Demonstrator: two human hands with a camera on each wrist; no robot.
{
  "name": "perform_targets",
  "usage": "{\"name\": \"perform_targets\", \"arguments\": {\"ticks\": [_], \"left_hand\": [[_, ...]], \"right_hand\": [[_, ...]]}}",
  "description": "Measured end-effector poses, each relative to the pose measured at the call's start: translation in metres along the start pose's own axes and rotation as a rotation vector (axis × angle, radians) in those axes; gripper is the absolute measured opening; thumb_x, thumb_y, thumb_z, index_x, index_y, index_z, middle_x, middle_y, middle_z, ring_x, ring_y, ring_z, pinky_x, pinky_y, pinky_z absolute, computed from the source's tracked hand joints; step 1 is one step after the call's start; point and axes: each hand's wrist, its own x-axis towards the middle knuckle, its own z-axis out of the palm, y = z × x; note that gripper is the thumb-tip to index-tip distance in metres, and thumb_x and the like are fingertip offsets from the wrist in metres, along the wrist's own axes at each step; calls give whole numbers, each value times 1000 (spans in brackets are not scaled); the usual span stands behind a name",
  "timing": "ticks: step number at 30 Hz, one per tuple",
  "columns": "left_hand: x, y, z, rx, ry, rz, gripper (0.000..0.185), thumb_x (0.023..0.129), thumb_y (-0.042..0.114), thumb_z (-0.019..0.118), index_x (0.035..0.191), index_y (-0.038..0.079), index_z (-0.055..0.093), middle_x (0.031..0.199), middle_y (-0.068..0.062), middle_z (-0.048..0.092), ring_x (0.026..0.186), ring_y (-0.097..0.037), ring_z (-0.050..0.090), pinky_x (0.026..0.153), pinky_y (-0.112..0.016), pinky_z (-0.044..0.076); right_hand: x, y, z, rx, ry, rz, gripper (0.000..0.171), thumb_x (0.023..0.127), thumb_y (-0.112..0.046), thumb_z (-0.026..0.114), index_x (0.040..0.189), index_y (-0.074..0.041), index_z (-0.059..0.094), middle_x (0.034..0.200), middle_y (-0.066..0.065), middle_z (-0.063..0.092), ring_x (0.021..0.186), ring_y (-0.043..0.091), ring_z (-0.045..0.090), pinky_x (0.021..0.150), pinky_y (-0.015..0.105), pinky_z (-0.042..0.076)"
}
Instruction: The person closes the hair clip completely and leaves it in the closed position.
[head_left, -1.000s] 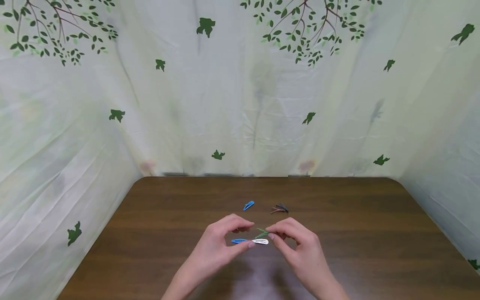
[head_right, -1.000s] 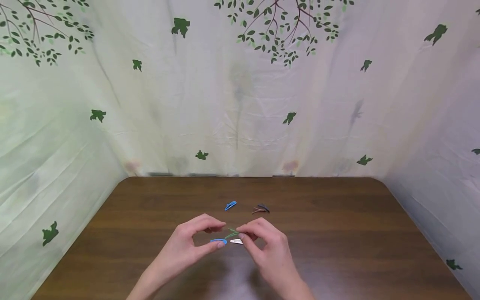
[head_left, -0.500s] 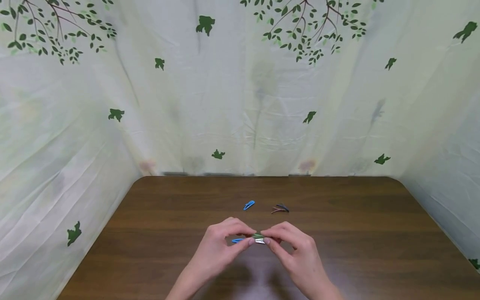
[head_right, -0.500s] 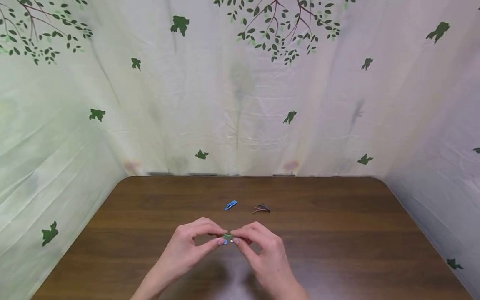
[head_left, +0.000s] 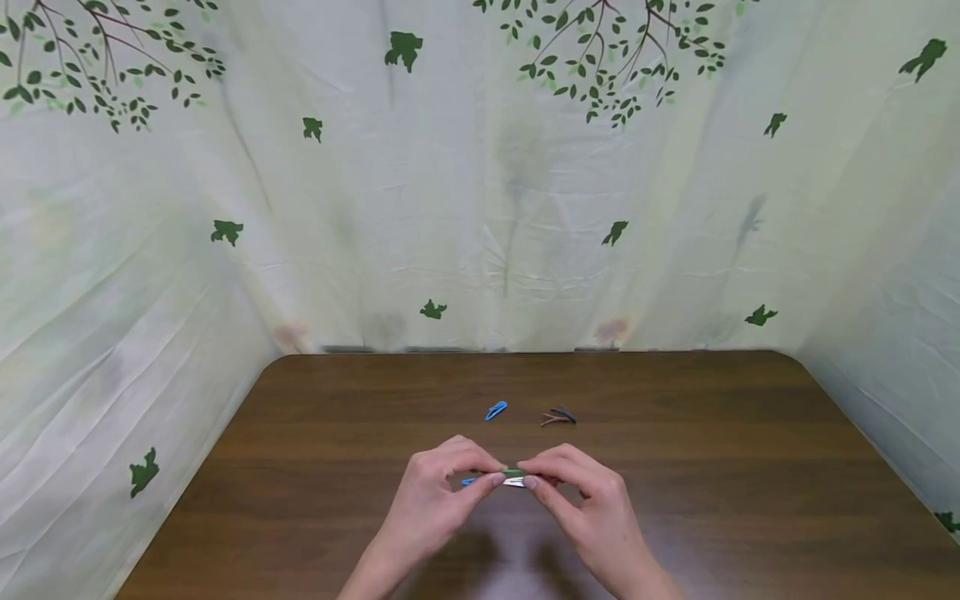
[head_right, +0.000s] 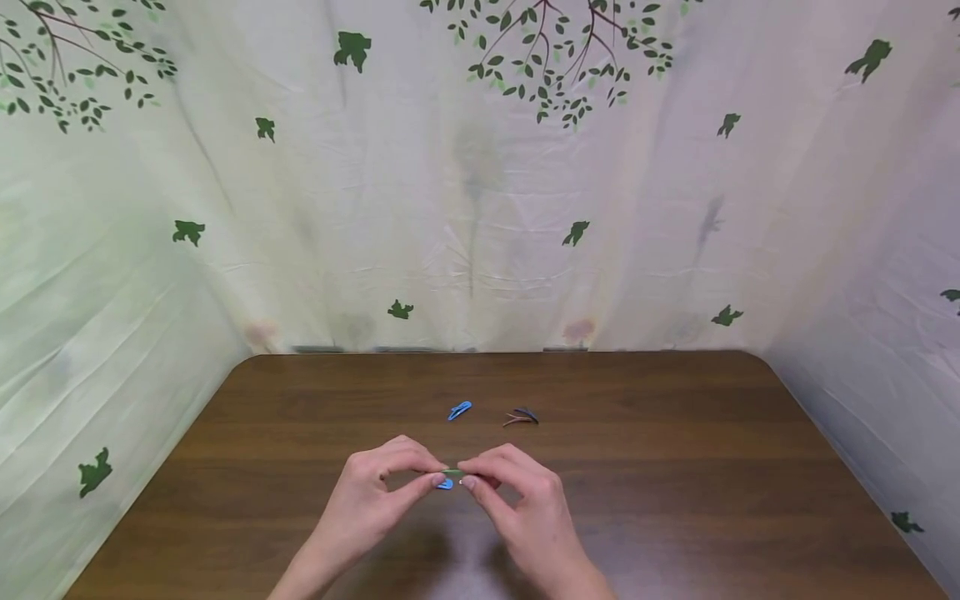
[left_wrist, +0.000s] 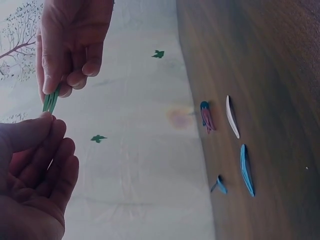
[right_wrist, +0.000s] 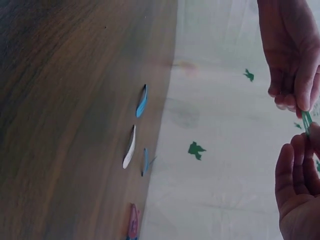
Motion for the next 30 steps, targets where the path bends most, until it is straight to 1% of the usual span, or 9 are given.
{"name": "perform_targets", "arguments": {"ticks": [2,6,9,14,18,21,25,27,30], "left_hand": [[0,0,0,-6,3,-2,12,84,7,78,88,18,76,83,13,69,80,-7,62,67,-24,51],[-1,0,0,-19,-1,-11,15,83,4,78,87,18,76,82,12,70,80,-7,63,68,-24,51],[-2,-1,0,-45,-15,-34,16,82,2,78,87,17,76,82,8,70,80,-9,63,68,-25,51],[-4,-1,0,-126,-72,-144,18,84,1,76,88,19,75,83,5,69,79,-13,63,71,-28,51],[-3,0,-2,-190,-140,-212,13,88,7,73,89,20,73,84,4,68,80,-15,61,73,-29,49],[-3,0,-2,-204,-152,-224,8,89,12,73,90,20,73,85,3,68,79,-16,61,72,-28,49],[-4,-2,0,-132,-116,-208,9,87,17,76,94,22,75,87,7,68,79,-13,60,69,-26,48],[-4,-3,1,-91,-98,-190,11,86,18,77,95,23,75,89,11,68,79,-11,60,68,-26,49],[-4,-5,3,-58,-71,-157,14,84,16,78,96,22,75,90,12,68,81,-10,61,69,-27,50]], "right_hand": [[0,1,0,69,-7,26,28,85,7,71,107,-10,73,97,0,69,87,17,64,75,25,54],[-2,3,1,220,-16,101,25,86,10,68,106,-4,72,97,9,69,87,23,64,75,29,56],[-2,4,-1,268,-29,141,22,87,8,68,106,-3,72,97,12,69,87,24,65,75,31,56],[0,6,-5,300,-91,175,19,90,5,67,105,-4,73,99,11,69,88,25,65,76,32,56],[2,6,-9,326,-146,206,17,91,4,65,103,-5,72,95,13,69,83,23,65,73,32,56],[3,4,-9,349,-148,308,12,92,0,65,101,-4,72,88,13,68,79,21,64,72,33,56],[3,1,-8,390,-99,521,16,93,-11,68,103,0,71,83,13,67,77,20,65,74,35,56],[3,1,-7,420,-81,587,21,93,-12,69,107,4,70,86,16,67,76,20,65,74,35,56],[3,2,-6,476,-81,633,27,93,-11,68,112,9,66,89,17,67,76,18,65,73,33,56]]}}
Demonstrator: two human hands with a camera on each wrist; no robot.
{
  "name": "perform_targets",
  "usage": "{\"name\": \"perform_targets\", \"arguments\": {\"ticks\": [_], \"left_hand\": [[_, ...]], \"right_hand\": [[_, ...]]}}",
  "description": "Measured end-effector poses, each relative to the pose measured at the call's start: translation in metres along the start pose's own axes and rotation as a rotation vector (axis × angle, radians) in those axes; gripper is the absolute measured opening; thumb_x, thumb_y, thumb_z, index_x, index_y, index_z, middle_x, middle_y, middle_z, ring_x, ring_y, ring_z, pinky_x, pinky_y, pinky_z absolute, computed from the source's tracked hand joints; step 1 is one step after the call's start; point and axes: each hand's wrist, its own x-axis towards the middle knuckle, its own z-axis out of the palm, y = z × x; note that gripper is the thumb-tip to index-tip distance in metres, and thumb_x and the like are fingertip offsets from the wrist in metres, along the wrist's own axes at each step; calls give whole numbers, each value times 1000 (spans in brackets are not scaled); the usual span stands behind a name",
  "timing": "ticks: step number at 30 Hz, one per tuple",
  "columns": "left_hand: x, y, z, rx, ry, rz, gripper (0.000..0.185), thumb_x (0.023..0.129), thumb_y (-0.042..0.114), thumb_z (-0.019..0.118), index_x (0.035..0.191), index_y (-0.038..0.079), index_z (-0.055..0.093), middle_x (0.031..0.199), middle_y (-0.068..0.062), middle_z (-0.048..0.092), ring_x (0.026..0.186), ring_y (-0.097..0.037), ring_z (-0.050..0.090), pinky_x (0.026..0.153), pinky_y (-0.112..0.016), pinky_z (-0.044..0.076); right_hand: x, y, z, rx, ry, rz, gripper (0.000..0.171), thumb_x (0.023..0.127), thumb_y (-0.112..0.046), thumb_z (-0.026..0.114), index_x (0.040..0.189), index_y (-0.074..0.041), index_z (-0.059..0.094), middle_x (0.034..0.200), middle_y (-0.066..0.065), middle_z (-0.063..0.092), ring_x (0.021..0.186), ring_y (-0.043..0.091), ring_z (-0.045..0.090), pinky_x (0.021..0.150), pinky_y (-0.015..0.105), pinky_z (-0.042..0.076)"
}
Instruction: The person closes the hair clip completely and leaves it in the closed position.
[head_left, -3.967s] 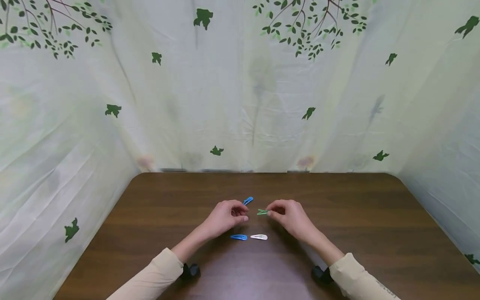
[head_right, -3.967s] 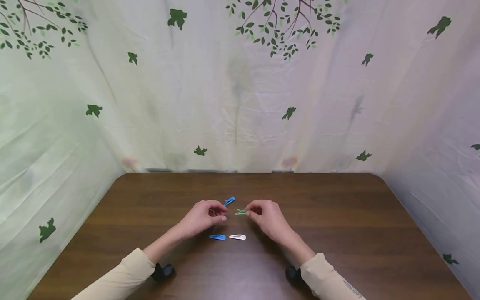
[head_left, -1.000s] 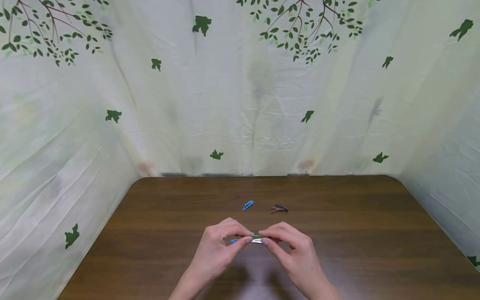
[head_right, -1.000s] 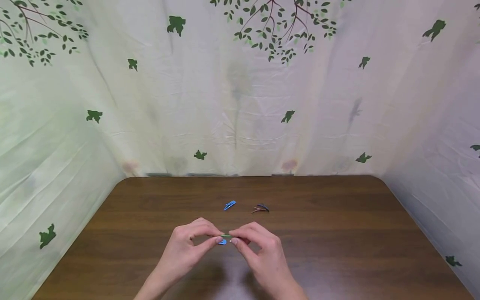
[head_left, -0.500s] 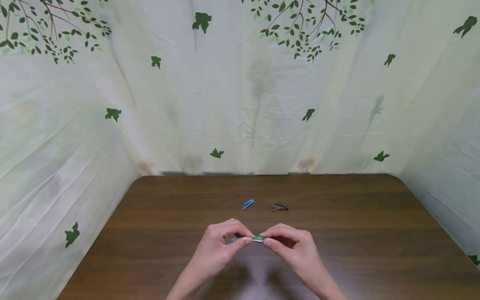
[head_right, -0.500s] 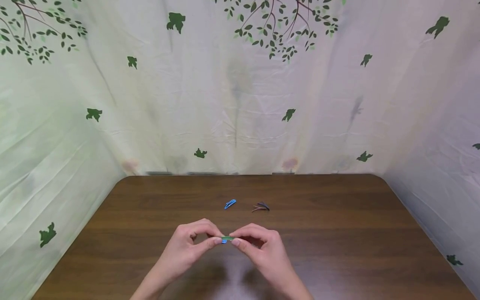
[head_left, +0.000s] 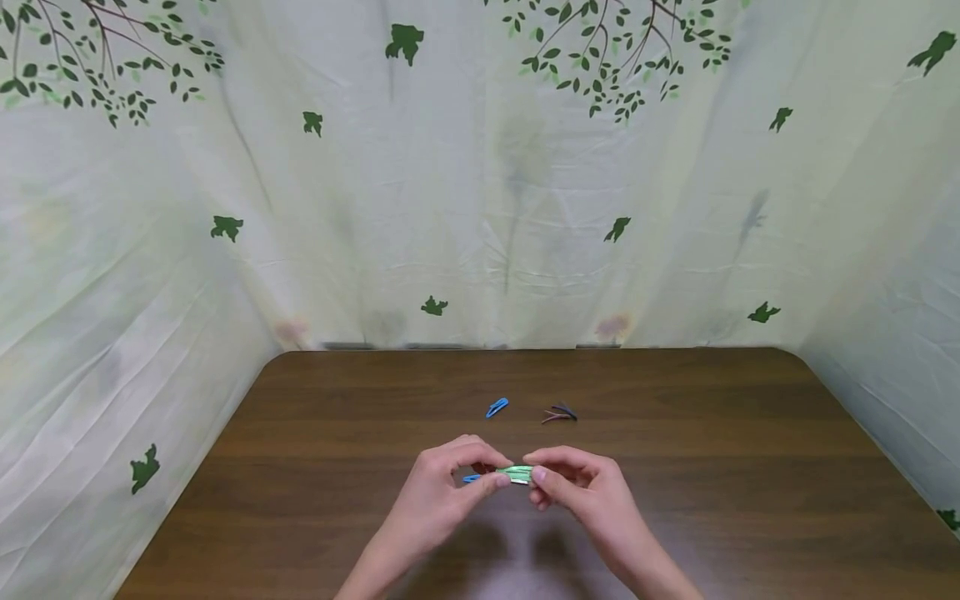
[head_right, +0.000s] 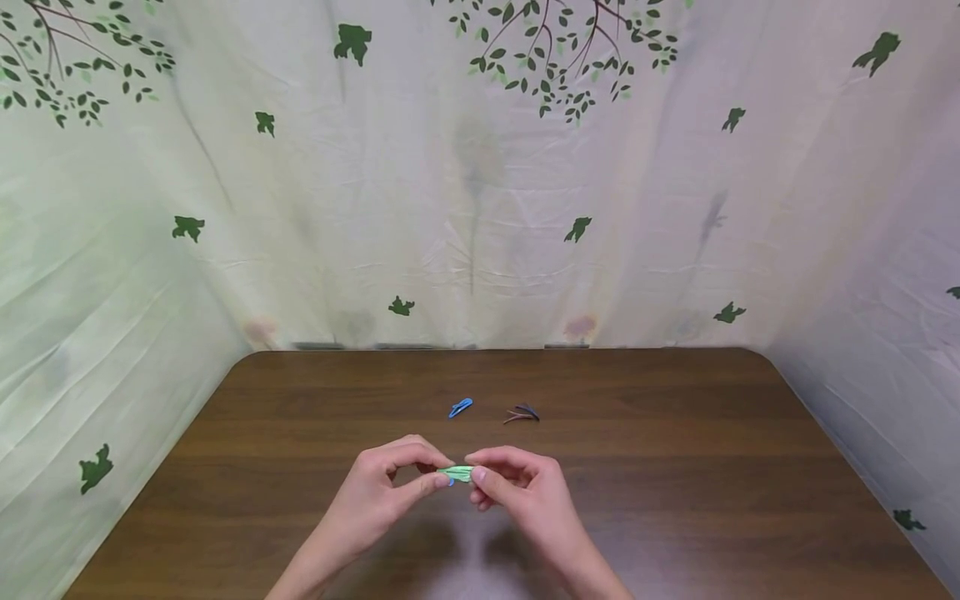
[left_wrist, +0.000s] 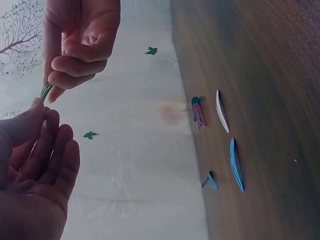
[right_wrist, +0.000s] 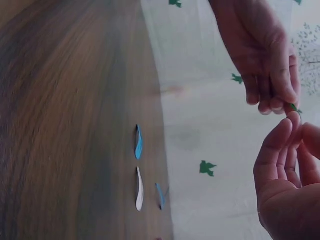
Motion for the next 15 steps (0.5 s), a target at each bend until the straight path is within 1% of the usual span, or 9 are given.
{"name": "perform_targets", "arguments": {"ticks": [3,7,11,15], "left_hand": [[1,-1,1,22,19,28,15,83,13,79,96,22,75,89,12,68,81,-9,61,69,-26,51],[2,0,1,33,26,33,16,83,13,79,95,23,75,88,13,68,81,-8,61,68,-26,51],[1,0,0,36,22,18,14,84,15,78,95,23,75,88,14,68,82,-8,61,69,-27,51],[1,0,-1,51,27,-2,15,83,14,79,93,24,75,87,16,67,82,-7,61,68,-28,52]], "right_hand": [[1,1,-1,25,-18,10,27,94,-9,67,112,10,65,90,16,67,76,16,64,73,31,56],[0,1,-1,-3,-12,9,27,91,-9,70,111,9,66,90,17,67,77,17,65,74,33,56],[0,1,-1,-88,4,-41,28,86,-7,75,110,6,68,94,16,69,80,19,67,75,33,57],[-2,-2,-1,-180,15,-73,24,85,-12,78,106,-4,72,94,15,70,83,21,68,75,32,56]]}}
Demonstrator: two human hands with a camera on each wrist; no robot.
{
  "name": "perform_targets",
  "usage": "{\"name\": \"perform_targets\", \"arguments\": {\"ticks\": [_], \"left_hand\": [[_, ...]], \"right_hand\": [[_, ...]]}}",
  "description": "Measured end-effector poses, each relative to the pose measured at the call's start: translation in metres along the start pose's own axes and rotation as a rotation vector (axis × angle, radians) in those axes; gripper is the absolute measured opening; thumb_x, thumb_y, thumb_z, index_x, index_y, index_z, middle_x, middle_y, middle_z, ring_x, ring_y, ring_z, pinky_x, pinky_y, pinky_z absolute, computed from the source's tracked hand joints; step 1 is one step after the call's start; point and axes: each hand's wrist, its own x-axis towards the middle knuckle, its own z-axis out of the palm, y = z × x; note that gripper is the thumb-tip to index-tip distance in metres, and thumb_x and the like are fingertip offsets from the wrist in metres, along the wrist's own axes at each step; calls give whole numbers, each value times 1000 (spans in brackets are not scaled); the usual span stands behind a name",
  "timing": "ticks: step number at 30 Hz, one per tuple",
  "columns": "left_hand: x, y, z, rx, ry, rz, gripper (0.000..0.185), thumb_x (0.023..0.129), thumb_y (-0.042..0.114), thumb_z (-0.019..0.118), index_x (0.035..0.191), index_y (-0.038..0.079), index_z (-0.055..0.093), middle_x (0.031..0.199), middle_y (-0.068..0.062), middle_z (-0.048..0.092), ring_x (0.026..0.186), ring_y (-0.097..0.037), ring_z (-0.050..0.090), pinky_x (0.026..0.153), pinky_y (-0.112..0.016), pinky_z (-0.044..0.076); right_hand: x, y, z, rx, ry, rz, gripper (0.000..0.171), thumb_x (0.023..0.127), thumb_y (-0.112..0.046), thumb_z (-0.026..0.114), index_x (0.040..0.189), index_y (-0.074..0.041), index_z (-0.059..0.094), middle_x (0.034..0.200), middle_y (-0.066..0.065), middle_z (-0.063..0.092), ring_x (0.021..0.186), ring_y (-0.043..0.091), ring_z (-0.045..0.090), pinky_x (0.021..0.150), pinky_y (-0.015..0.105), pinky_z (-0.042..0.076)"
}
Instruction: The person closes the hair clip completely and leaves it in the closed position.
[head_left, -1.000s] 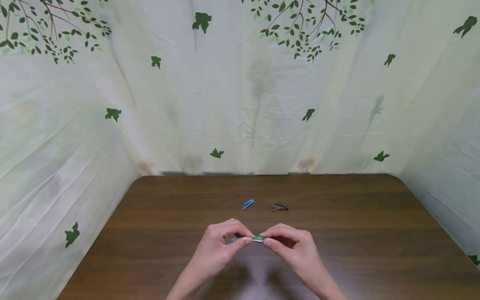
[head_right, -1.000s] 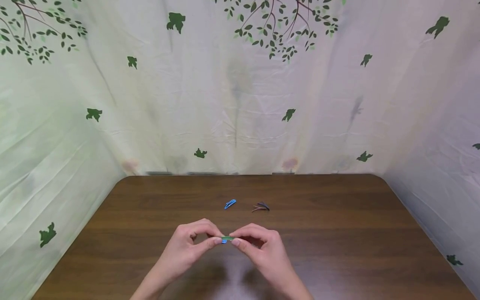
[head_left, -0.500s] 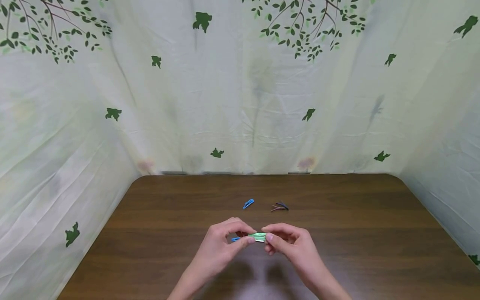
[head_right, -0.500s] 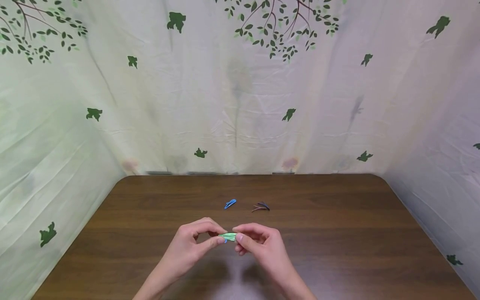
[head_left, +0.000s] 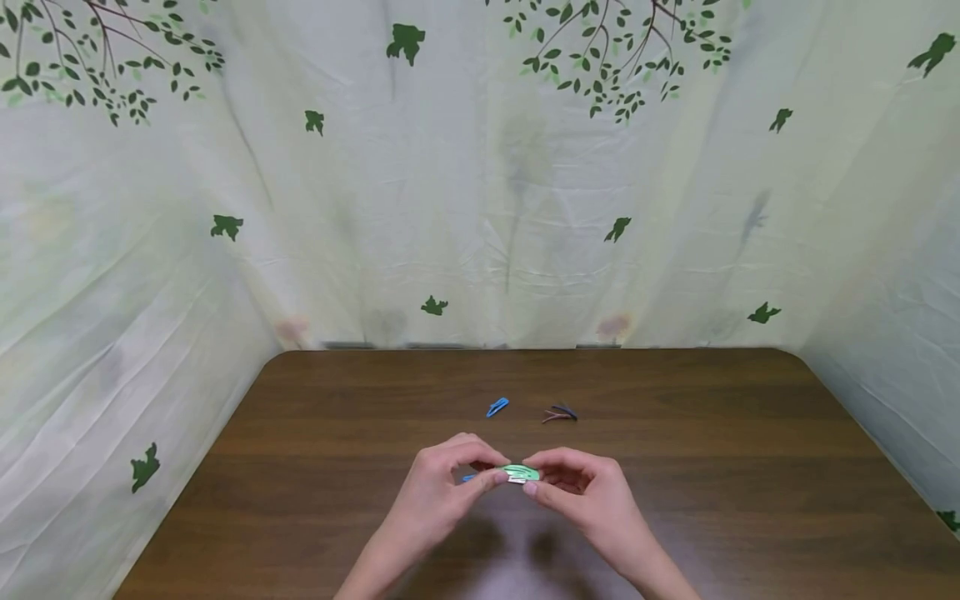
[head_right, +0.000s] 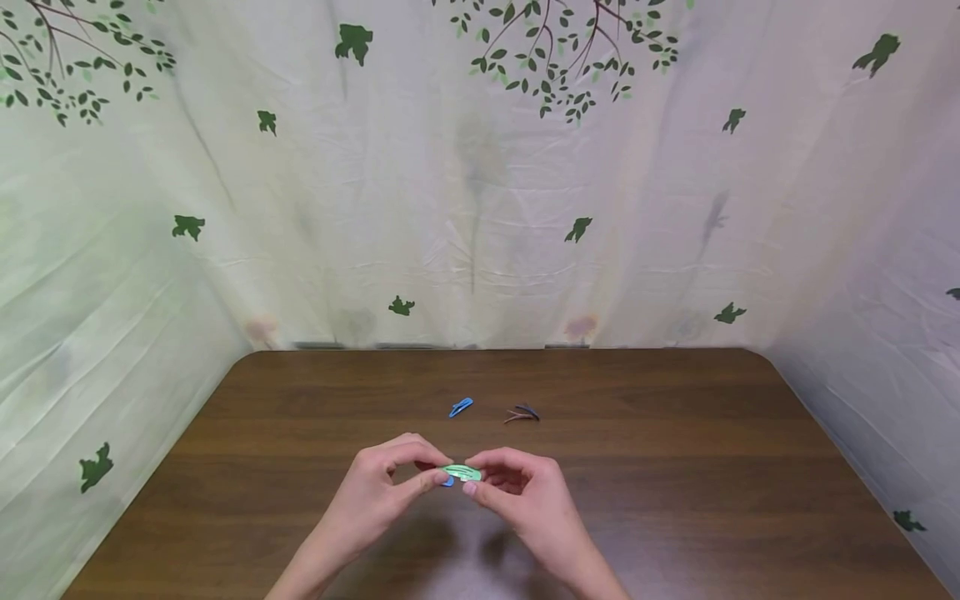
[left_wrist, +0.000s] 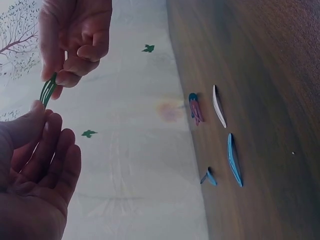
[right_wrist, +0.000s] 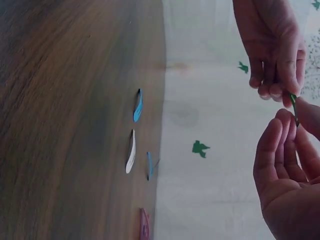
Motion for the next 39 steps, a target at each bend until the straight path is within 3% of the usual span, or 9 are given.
{"name": "perform_targets", "arguments": {"ticks": [8,17,25,33,39], "left_hand": [[0,-1,1,50,35,-3,21,77,9,84,88,25,74,84,17,65,78,-5,60,63,-27,49],[-1,-3,4,17,-9,16,18,82,6,79,93,19,75,88,12,68,83,-9,62,67,-27,53],[-1,-5,8,65,-8,39,17,82,5,79,90,19,74,86,16,66,81,-6,61,68,-26,53],[-1,-9,13,80,7,37,22,78,1,81,88,18,74,84,16,65,78,-4,59,65,-28,53],[-2,-12,18,75,-8,-23,19,79,5,81,88,20,74,84,18,65,79,-4,59,66,-29,53]], "right_hand": [[-2,-3,0,-81,23,-6,19,86,-19,78,104,-14,73,93,8,69,84,25,66,76,32,56],[-1,0,-5,-228,58,-106,18,84,-19,80,100,-23,74,94,-3,68,82,19,65,73,29,54],[0,1,-11,-285,43,-144,18,84,-20,80,100,-24,73,92,-5,67,76,17,66,67,29,54],[2,0,-17,-351,22,-127,16,83,-19,80,97,-25,74,91,-8,67,76,14,65,72,28,54],[3,3,-20,-368,1,-95,16,82,-18,81,95,-24,74,91,-7,67,75,14,64,73,28,54]]}}
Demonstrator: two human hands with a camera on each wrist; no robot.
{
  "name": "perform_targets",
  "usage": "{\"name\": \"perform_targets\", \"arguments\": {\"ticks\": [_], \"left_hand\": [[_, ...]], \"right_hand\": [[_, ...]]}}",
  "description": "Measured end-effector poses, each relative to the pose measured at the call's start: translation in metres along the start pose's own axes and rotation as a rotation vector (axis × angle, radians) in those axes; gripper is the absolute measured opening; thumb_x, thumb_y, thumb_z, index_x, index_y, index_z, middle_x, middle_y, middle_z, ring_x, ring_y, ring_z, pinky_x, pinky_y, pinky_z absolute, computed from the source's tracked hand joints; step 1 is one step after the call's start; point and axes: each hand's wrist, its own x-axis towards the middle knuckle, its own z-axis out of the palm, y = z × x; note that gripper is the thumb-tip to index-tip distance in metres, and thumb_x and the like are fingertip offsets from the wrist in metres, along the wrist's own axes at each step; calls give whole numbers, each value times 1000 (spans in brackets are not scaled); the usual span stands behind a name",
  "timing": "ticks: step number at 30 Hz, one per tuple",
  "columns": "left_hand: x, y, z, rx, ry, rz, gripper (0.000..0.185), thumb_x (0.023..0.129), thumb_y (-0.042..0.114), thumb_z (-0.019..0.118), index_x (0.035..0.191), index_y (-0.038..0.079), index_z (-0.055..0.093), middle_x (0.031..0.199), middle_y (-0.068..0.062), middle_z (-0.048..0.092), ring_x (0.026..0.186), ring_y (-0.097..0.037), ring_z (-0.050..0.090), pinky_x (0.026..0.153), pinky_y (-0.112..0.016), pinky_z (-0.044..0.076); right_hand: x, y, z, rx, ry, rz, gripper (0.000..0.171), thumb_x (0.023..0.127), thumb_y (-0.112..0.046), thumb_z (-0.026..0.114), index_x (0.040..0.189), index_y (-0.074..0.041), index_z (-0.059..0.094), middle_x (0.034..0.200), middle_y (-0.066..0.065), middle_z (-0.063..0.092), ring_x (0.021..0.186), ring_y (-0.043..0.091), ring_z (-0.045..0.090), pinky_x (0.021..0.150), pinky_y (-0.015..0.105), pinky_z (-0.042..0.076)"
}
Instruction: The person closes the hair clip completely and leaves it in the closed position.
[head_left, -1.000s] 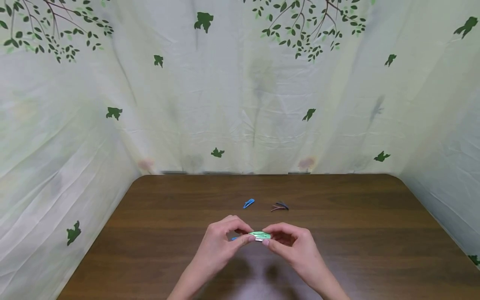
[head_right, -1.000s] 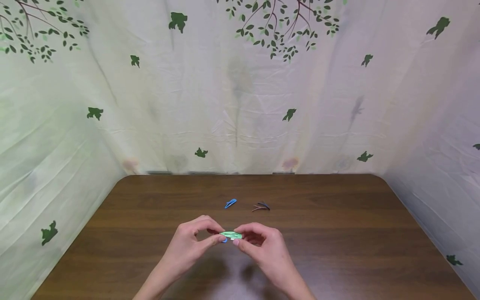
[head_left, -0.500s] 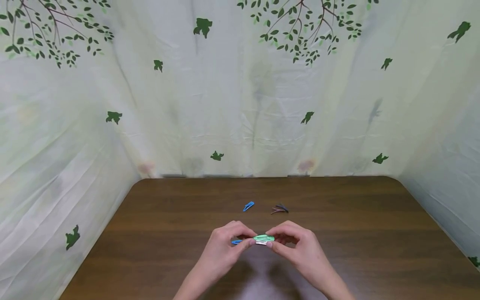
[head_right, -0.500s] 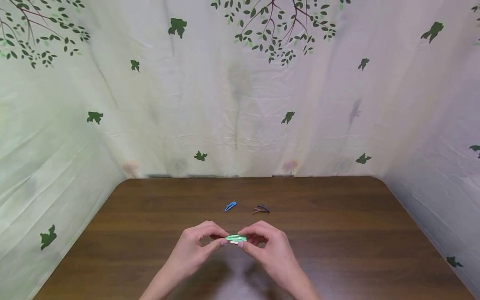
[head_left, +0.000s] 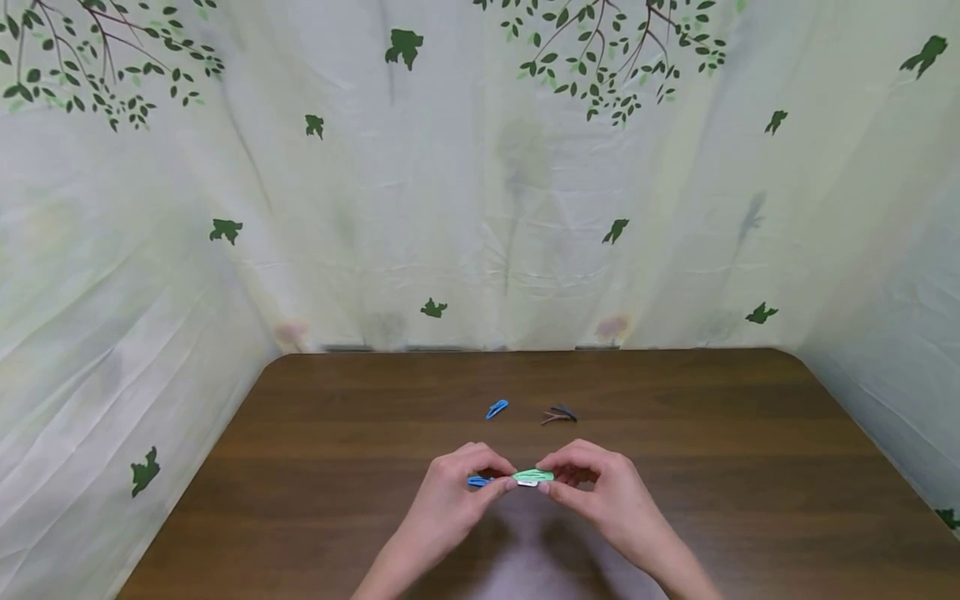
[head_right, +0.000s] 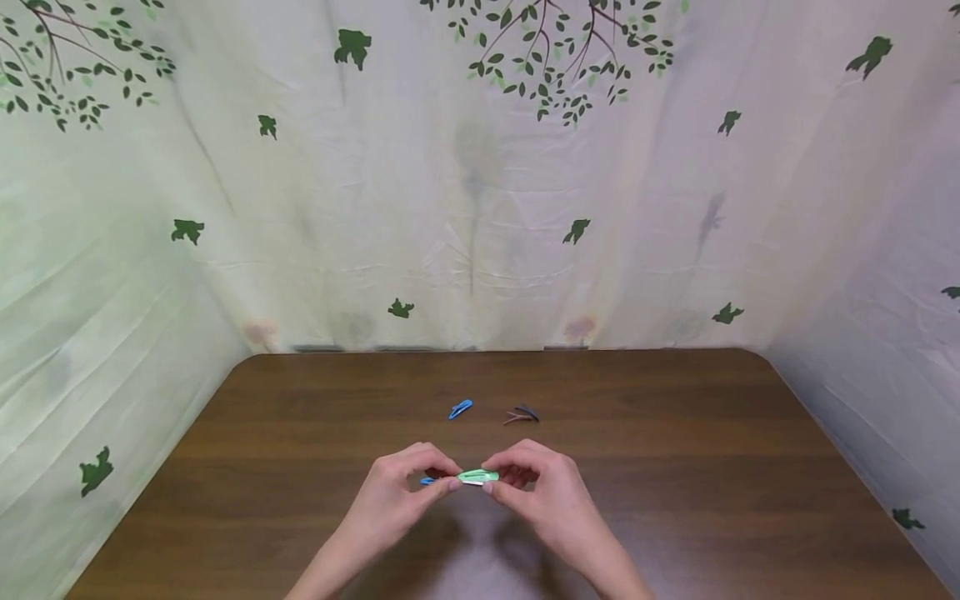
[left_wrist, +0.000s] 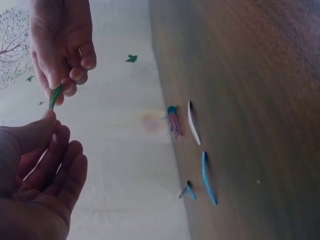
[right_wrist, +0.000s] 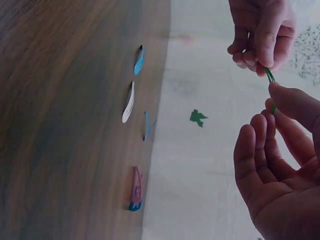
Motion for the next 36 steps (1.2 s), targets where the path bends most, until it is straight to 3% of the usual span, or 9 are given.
{"name": "perform_targets", "arguments": {"ticks": [15,20,25,36], "left_hand": [[9,-6,12,16,-88,-19,11,81,7,80,86,16,74,81,17,63,76,-3,57,67,-29,53],[13,-10,14,3,-148,-25,9,83,7,78,86,13,74,81,14,63,76,-3,57,68,-23,51],[15,-14,18,1,-205,-27,7,85,6,77,87,11,72,83,12,62,78,-1,59,72,-25,53],[28,-23,23,91,-299,25,6,86,7,76,84,10,71,81,11,61,78,0,58,70,-25,53]], "right_hand": [[-3,13,-11,-61,-54,4,16,83,-16,80,95,-24,74,91,-8,67,76,12,65,74,28,54],[-3,17,-12,-89,-47,14,16,82,-16,81,94,-24,74,90,-9,67,76,12,65,74,28,54],[-3,23,-13,-115,-45,28,16,82,-15,81,94,-23,74,89,-11,66,75,11,64,73,27,54],[1,34,-19,-176,-64,14,19,82,-12,80,93,-25,74,84,-13,64,74,9,61,68,27,53]]}}
